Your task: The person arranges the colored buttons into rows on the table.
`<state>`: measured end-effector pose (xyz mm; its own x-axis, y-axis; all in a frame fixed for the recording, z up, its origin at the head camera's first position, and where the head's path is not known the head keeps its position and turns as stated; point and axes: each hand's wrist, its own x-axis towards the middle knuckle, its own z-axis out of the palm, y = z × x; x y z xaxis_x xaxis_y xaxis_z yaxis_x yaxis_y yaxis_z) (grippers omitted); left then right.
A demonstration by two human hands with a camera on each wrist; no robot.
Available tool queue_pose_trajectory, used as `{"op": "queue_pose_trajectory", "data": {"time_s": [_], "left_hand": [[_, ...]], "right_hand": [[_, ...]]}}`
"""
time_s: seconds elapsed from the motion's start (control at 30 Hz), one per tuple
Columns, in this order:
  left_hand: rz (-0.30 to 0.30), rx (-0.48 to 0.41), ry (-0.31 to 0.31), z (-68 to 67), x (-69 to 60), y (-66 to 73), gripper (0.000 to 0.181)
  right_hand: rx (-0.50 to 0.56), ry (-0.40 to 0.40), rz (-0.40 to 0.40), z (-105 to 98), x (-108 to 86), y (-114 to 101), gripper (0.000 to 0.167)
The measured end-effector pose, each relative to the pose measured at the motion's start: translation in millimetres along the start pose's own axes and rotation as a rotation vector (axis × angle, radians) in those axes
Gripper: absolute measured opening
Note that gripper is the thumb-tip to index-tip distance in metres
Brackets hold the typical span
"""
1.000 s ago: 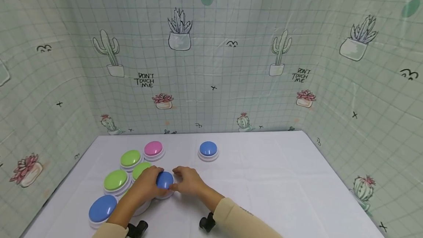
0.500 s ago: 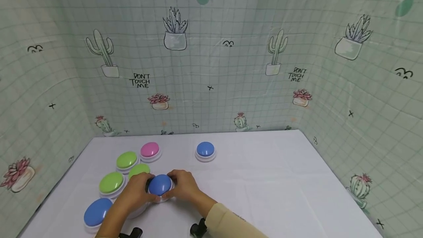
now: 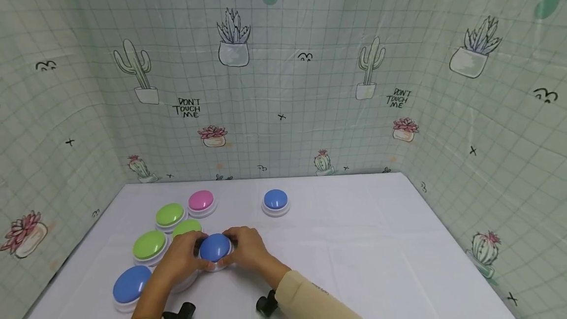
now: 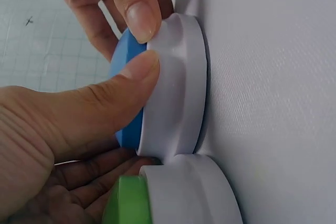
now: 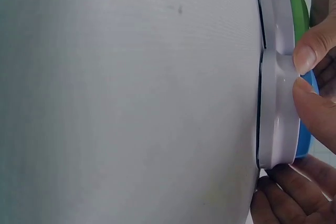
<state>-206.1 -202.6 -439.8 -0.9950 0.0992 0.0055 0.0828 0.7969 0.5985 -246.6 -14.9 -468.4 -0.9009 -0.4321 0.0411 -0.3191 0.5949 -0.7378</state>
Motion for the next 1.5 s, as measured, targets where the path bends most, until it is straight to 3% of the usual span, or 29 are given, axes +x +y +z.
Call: {"op": "queue_pose_trajectory", "data": {"time_s": [0.23,0.5,0.77,0.93,1.17,1.5], "left_hand": [[0.009,0.005,0.006,2.3,1.4,5.9,0.073],[0.03,-0.024,0.041,15.0,7.8,12.7,0.069],[0.066,-0.145,0.078,34.0,19.5,21.6,0.068],[0.069,-0.16,0.087,46.9,30.3,30.1,0.069],[-0.001,-0.203,0.115,65.4,44.7,43.5,0.059],[0.041,-0.26,0.147,93.8,56.9,67.3,0.05]], "right_hand": [[0.007,0.003,-0.027,-4.1,0.9,4.7,0.062],[0.066,0.023,0.028,-13.0,-3.3,10.5,0.062],[0.103,0.055,0.053,-29.2,-6.9,28.5,0.064],[0.149,0.078,0.038,-42.0,-11.7,41.5,0.064],[0.138,0.128,0.066,-59.0,-17.3,58.2,0.063],[0.131,0.159,0.103,-84.8,-27.2,77.8,0.067]]}}
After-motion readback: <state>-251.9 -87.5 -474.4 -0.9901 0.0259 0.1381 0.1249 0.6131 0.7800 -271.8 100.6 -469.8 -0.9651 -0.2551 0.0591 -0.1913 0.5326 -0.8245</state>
